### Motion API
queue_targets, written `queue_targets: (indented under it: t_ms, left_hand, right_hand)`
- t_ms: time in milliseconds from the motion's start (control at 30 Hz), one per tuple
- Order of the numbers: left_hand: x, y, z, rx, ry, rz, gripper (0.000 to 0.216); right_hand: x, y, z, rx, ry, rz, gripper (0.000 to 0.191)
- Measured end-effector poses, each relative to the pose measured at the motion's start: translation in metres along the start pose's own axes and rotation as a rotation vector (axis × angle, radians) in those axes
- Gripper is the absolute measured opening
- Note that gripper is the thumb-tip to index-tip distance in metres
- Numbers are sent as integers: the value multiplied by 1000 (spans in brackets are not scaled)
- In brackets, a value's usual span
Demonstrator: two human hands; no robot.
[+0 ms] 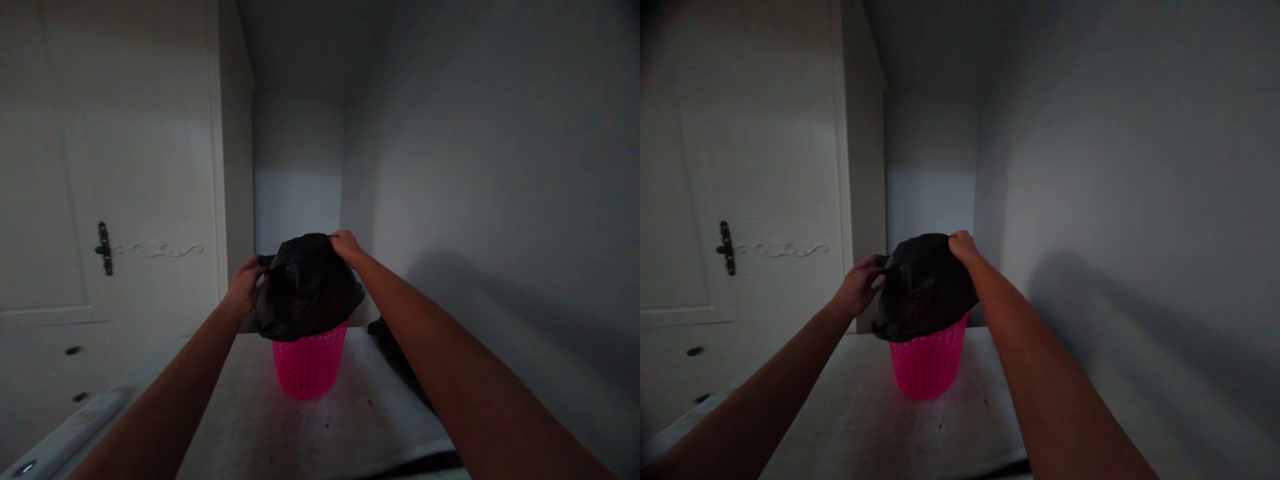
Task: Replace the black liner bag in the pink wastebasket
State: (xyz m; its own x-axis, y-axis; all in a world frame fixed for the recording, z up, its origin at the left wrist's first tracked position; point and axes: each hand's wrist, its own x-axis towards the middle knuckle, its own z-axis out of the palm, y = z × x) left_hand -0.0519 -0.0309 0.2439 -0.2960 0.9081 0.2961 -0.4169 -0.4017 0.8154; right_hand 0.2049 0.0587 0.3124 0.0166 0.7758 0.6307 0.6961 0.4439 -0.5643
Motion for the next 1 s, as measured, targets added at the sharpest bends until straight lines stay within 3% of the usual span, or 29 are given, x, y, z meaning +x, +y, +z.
queue_targets:
  t_ms: [167,333,400,567,633,733,833,933,1000]
  left_hand:
    - [3,10,-5,-85,-46,19,18]
    - [0,7,-8,-43,-60,97,36]
    - [-1,2,-10,44,-37,159,42]
    - [4,-7,-17,322,110,216,31]
    - [5,-6,-19,331,178,234,30]
    - [-3,-5,-18,334,205,241,36]
    - [-23,-7,-14,325,-27,186,57]
    - [-45,-10,-10,391,-352,130,86]
    - [-52,-12,-7,535,-497,128,76]
  right_hand:
    - [6,-1,8,30,8,-25,41]
    - [4,1,4,11,18,-35,60]
    - [1,1,-1,-37,-15,-50,70]
    - [-7,0,-14,-112,-120,-169,91]
    - [-9,0,-19,-121,-146,-220,86]
    - [-9,1,-28,-159,-145,-288,64]
    - [-12,13,-34,-200,-216,-219,50]
    - [-23,33,-37,-124,-365,-6,61]
    - [-33,46,-35,-46,-465,76,66]
